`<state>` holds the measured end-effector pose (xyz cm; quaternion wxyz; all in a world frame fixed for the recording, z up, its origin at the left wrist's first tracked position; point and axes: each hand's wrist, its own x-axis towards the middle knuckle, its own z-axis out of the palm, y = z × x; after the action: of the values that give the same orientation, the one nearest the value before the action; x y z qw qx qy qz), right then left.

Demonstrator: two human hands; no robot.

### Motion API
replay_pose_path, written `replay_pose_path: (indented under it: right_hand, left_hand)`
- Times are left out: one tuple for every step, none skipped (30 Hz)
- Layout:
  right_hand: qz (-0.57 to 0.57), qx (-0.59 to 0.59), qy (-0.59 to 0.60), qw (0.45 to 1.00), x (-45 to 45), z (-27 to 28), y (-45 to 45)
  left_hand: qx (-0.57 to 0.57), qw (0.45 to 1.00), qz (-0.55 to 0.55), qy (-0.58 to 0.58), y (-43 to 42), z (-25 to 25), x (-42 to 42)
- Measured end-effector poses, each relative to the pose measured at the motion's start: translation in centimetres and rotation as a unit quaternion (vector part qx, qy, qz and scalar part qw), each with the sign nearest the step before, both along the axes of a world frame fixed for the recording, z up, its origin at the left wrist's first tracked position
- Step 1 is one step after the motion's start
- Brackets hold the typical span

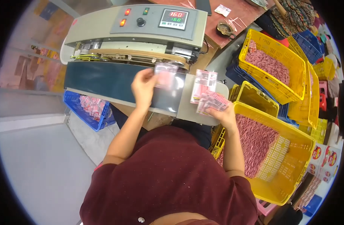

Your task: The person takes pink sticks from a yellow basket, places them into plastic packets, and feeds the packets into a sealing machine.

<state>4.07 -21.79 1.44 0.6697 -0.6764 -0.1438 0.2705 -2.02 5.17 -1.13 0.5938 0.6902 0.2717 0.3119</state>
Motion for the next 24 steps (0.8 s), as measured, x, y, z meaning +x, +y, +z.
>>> replay_pose_path:
  right_hand:
    - [0.012,0.028,0.036,0.999,0.0,0.1,0.6]
    - [0.026,0.058,0.073,0.995,0.0,0.1,1.1]
    - [0.033,0.059,0.072,0.995,-0.2,0.0,1.3]
    - [0.038,0.054,0.075,0.995,-0.4,-0.3,1.4]
    - [0.036,0.051,0.063,0.996,-0.4,-0.7,1.6]
    - [0.033,0.051,0.049,0.997,-0.4,-0.9,1.9]
    - [0.037,0.051,0.045,0.997,-0.4,-0.7,2.2]
    - [0.028,0.062,0.041,0.997,-0.5,-0.6,2.4]
    - [0.017,0.073,0.038,0.996,-0.6,-0.4,2.7]
    - [0.014,0.073,0.036,0.997,-0.5,-0.3,3.0]
    - [0.006,0.057,0.052,0.997,-0.4,-0.1,3.4]
    - [0.0,0.041,0.067,0.997,-0.3,0.0,3.7]
    - [-0.001,0.04,0.068,0.997,-0.1,-0.1,4.0]
    - [-0.002,0.043,0.079,0.996,0.1,-0.4,4.3]
    - [-0.002,0.045,0.085,0.995,0.3,-0.6,4.6]
    - [-0.002,0.046,0.091,0.995,0.5,-0.9,4.9]
    - [0.01,0.051,0.098,0.994,0.7,-1.1,5.1]
    - [0.017,0.052,0.103,0.993,0.8,-1.1,5.2]
    - [0.023,0.054,0.108,0.992,0.9,-1.1,5.4]
    - [-0.007,0.056,0.128,0.99,1.1,-0.5,5.4]
    - [-0.04,0.057,0.148,0.987,1.2,-0.2,5.3]
    - [-0.046,0.054,0.152,0.986,1.5,-0.2,5.2]
    - [-0.05,0.088,0.187,0.977,2.2,-0.3,4.9]
    - [-0.055,0.123,0.219,0.966,2.8,-0.4,4.7]
  left_hand:
    - [0.14,0.989,0.035,-0.026,-0.3,0.8,-0.9]
    - [0.279,0.956,0.071,-0.052,-0.5,1.8,-1.5]
    - [0.218,0.975,-0.001,-0.05,-1.4,2.6,-1.6]
    - [0.154,0.985,-0.067,-0.047,-2.9,2.8,-1.3]
    - [0.008,0.986,-0.168,0.013,-3.7,2.5,-0.8]
    - [-0.133,0.964,-0.226,0.052,-4.5,2.2,0.2]
    - [-0.26,0.917,-0.287,0.095,-4.7,2.6,1.2]
    - [-0.314,0.898,-0.294,0.09,-4.9,2.6,1.8]
    - [-0.32,0.9,-0.286,0.078,-4.9,2.7,2.2]
    - [-0.329,0.9,-0.279,0.069,-4.8,2.8,2.6]
    - [-0.329,0.899,-0.281,0.07,-4.7,2.4,2.9]
    - [-0.324,0.903,-0.27,0.077,-4.4,1.8,3.2]
    - [-0.319,0.908,-0.259,0.084,-4.2,1.5,3.5]
    - [-0.32,0.907,-0.259,0.085,-3.9,1.4,3.6]
    - [-0.315,0.913,-0.242,0.096,-3.5,1.3,3.6]
    - [-0.31,0.917,-0.225,0.106,-3.2,1.2,3.7]
    - [-0.286,0.929,-0.211,0.105,-2.9,1.0,3.7]
    - [-0.288,0.928,-0.209,0.107,-2.4,0.7,3.5]
    - [-0.289,0.932,-0.197,0.094,-1.7,0.5,3.3]
    - [-0.291,0.935,-0.185,0.081,-1.0,0.3,3.2]
    - [-0.3,0.934,-0.172,0.083,-0.3,0.2,3.0]
    - [-0.298,0.935,-0.169,0.09,0.7,-0.2,2.7]
    - [-0.288,0.942,-0.154,0.08,1.3,-0.1,2.2]
    - [-0.276,0.948,-0.141,0.069,1.7,0.2,1.8]
